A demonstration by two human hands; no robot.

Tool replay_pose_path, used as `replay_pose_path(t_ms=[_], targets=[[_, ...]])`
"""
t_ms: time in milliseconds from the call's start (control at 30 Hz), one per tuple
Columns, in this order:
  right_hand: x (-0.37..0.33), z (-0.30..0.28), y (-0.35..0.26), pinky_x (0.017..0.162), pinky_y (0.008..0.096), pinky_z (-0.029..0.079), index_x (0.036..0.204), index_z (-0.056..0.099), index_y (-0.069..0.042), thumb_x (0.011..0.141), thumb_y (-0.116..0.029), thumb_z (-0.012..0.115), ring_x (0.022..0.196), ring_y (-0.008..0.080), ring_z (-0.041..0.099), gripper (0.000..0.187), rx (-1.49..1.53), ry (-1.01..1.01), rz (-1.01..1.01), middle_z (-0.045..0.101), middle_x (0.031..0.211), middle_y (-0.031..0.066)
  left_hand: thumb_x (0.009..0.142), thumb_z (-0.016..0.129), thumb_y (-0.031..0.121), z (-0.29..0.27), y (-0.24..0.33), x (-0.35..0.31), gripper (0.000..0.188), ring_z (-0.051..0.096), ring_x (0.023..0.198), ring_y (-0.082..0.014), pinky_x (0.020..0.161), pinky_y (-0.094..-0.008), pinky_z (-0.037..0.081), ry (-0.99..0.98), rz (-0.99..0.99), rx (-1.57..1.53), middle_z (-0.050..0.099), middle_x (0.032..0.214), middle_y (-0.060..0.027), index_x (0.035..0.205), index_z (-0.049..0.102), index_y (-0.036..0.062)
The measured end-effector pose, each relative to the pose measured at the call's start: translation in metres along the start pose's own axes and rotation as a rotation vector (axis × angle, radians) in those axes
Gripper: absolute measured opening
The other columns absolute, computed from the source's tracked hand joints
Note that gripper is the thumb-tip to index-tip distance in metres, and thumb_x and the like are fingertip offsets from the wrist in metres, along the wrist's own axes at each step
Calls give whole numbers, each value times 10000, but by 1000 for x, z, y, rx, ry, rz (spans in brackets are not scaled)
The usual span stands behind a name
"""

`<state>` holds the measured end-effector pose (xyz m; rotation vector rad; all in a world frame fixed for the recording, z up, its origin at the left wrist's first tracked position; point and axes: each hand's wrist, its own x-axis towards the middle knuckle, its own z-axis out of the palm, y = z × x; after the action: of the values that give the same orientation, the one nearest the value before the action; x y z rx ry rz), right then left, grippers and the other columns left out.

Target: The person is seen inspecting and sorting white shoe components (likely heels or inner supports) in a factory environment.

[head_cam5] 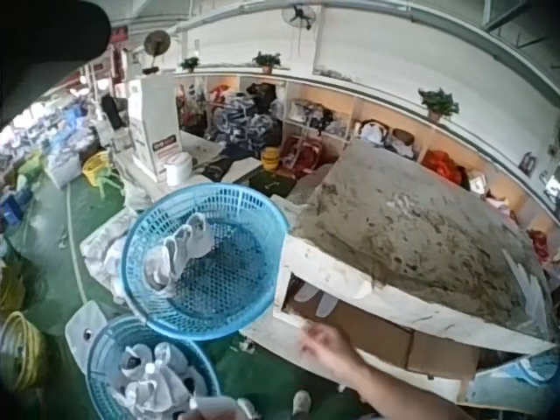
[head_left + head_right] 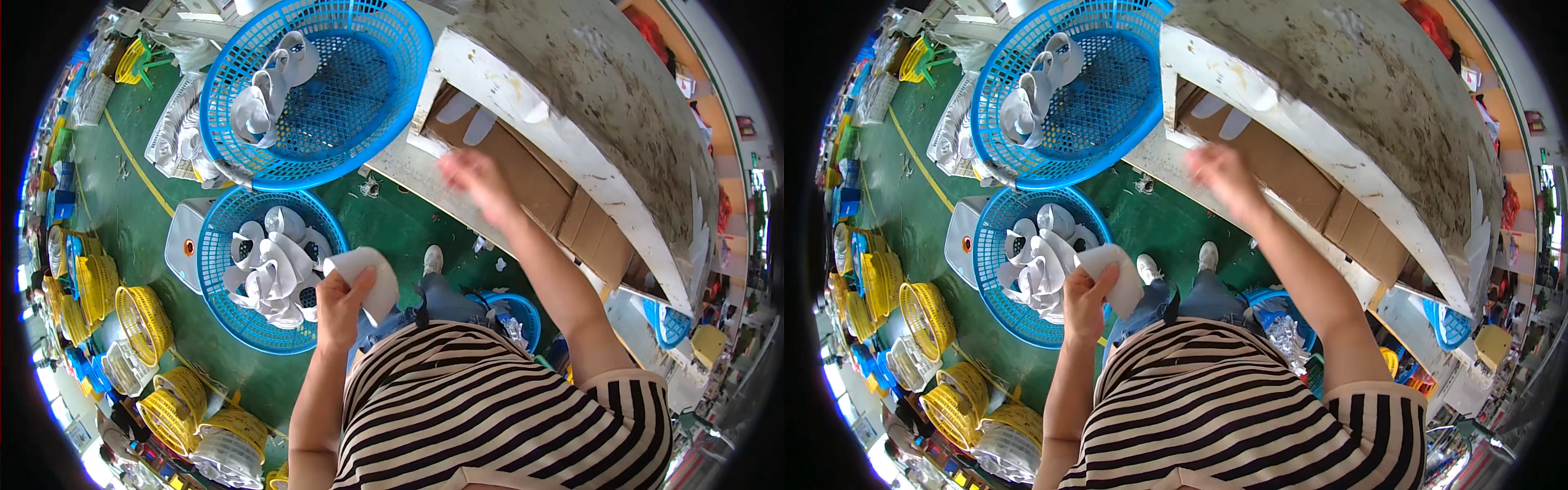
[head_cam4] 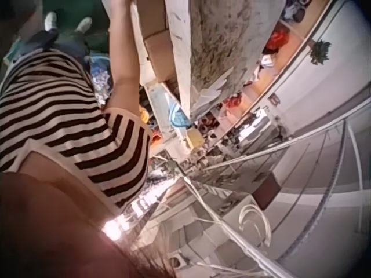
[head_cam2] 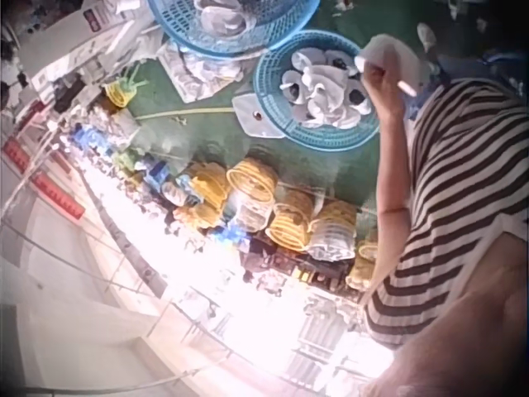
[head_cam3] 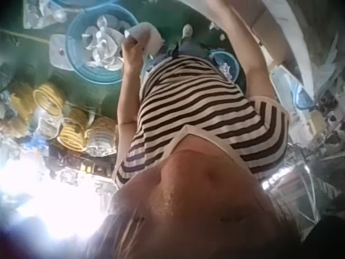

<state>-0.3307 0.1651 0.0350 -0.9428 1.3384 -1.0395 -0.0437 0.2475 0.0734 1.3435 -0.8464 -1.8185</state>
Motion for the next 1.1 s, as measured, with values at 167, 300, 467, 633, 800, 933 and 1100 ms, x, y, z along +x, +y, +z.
replay_pose_path(t_ms=[167, 300, 467, 633, 800, 933, 1100], targets=[[130, -110, 84, 944, 355, 356, 1297, 476, -162, 861, -178, 631, 1140, 159, 443, 462, 122, 760, 10, 487, 1304, -4, 906, 627, 152, -11, -3, -11, 265, 642, 823, -134, 696, -274, 531, 106, -48, -61, 652, 963, -65, 1112, 588, -9], [165, -121, 87, 1011, 372, 319, 1361, 432, -207, 837, -23, 570, 1207, 154, 405, 572, 490, 699, -191, 436, 1370, -21, 910, 629, 181, -21, -5, -16, 278, 639, 828, -134, 701, -279, 528, 149, -62, -102, 654, 961, -69, 1106, 588, -13], [175, -146, 96, 1030, 357, 332, 1390, 378, -132, 883, -184, 557, 1257, 194, 400, 541, 393, 713, -104, 423, 1390, 37, 907, 640, 199, -21, -6, -10, 285, 634, 792, -125, 667, -266, 519, 163, -68, -132, 661, 933, -71, 1078, 596, -25], [156, -121, 81, 888, 370, 402, 1224, 534, -206, 767, -53, 649, 1031, 181, 520, 495, 367, 719, 156, 568, 1127, -4, 906, 643, 205, -22, -5, -3, 285, 627, 797, -119, 673, -266, 518, 142, -75, -104, 656, 940, -62, 1083, 597, -14], [127, -151, 74, 844, 384, 440, 1139, 545, -178, 809, -178, 667, 942, 176, 539, 351, 464, 605, 382, 571, 1005, 1, 908, 637, 198, -14, 5, 2, 267, 631, 795, -122, 683, -267, 516, 97, -90, -145, 657, 939, -54, 1079, 601, -4], [48, -71, 3, 854, 392, 465, 1186, 515, -154, 844, -132, 649, 977, 174, 556, 367, 493, 288, 338, 574, 1050, 20, 907, 634, 179, -15, 7, 5, 247, 637, 787, -128, 685, -267, 514, 122, -84, -226, 661, 936, -56, 1077, 604, 2], [-37, -13, -34, 871, 360, 491, 1327, 429, -111, 854, -69, 638, 1048, 167, 552, 519, 423, -43, 313, 551, 1138, 42, 901, 620, 123, -7, 4, 16, 234, 634, 775, -134, 674, -274, 512, 45, -22, -180, 664, 924, -75, 1080, 610, -28]])
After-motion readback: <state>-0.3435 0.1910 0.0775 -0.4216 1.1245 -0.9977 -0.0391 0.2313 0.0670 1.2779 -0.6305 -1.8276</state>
